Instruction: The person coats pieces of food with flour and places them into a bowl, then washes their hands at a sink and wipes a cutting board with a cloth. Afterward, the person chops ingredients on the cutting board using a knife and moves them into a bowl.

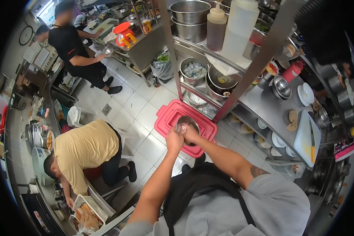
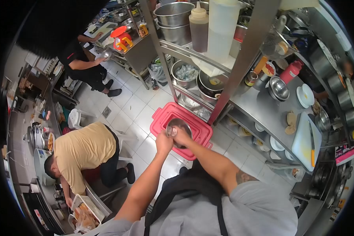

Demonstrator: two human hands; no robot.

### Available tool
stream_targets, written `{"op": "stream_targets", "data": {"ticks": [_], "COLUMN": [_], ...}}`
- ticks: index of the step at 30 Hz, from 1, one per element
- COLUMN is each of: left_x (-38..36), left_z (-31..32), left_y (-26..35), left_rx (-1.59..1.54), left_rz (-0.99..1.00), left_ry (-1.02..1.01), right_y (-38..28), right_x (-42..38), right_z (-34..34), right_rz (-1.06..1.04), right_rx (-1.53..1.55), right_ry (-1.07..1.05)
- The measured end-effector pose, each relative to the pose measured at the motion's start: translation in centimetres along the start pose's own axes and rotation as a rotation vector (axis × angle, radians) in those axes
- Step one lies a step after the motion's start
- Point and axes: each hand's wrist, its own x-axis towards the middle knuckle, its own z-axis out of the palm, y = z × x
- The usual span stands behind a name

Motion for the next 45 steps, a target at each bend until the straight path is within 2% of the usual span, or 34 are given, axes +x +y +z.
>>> {"op": "stream_targets", "data": {"ticks": [1,2,5,9,13,15,19,23,26,29,31,35,36,37,39,40,41,42,43,45], "left_x": [0.7,1.8,3.5,6.8,10.3,12.0,14.2,14.1,15.4,17.4,18.5,20.5,20.8,21.0,21.2,21.2,21.1,21.1,21.1,21.3], "left_z": [1.0,2.1,4.1,6.0,4.6,4.1,5.4,6.3,5.1,5.2,5.5,6.7,7.1,7.4,7.7,7.7,7.2,6.5,6.1,6.4], "left_y": [-0.4,-1.3,-2.0,-3.7,-4.7,-5.3,-8.9,-8.8,-7.8,-10.6,-12.2,-15.8,-16.6,-17.3,-18.1,-18.3,-18.0,-17.0,-16.4,-17.2], "left_rx": [0.078,0.106,0.165,0.141,0.071,0.006,-0.033,0.119,0.136,0.063,0.020,-0.150,-0.163,-0.173,-0.236,-0.265,-0.301,-0.337,-0.375,-0.325], "left_rz": [0.008,-0.006,-0.072,-0.065,0.001,0.018,-0.016,0.164,0.109,0.159,0.073,-0.068,-0.081,-0.095,-0.169,-0.204,-0.252,-0.297,-0.341,-0.273], "left_ry": [-0.008,-0.081,-0.139,-0.214,-0.323,-0.408,-0.386,-0.269,-0.334,-0.330,-0.334,-0.342,-0.334,-0.327,-0.356,-0.371,-0.391,-0.409,-0.427,-0.411], "right_y": [1.8,6.5,7.6,14.1,11.3,12.0,13.0,16.2,14.7,12.1,10.1,10.4,12.0,11.8,15.5,18.2,16.9,15.5,15.3,14.8], "right_x": [0.5,1.4,1.9,4.4,6.5,7.7,9.1,10.6,10.8,10.8,10.8,12.7,14.4,15.3,17.9,20.1,19.7,19.2,20.1,22.4], "right_z": [0.7,2.7,0.0,-1.3,-4.0,-4.1,-1.9,1.1,1.8,1.2,0.3,-2.1,-4.0,-5.3,-8.5,-9.3,-10.2,-11.2,-11.2,-11.1], "right_rz": [0.073,0.163,0.428,0.614,0.609,0.596,0.431,0.587,0.515,0.382,0.306,0.087,-0.011,0.081,0.175,0.016,0.118,0.311,0.418,0.520], "right_rx": [0.211,0.357,0.977,1.374,1.540,1.583,1.572,1.463,1.651,1.671,1.769,1.619,1.582,1.506,1.270,1.042,0.158,-0.722,-0.836,-0.635], "right_ry": [-0.059,-0.026,-0.330,-0.503,-0.487,-0.479,-0.341,-0.235,-0.244,-0.242,-0.229,-0.016,-0.152,0.078,0.238,0.487,0.539,0.601,0.629,0.641]}}
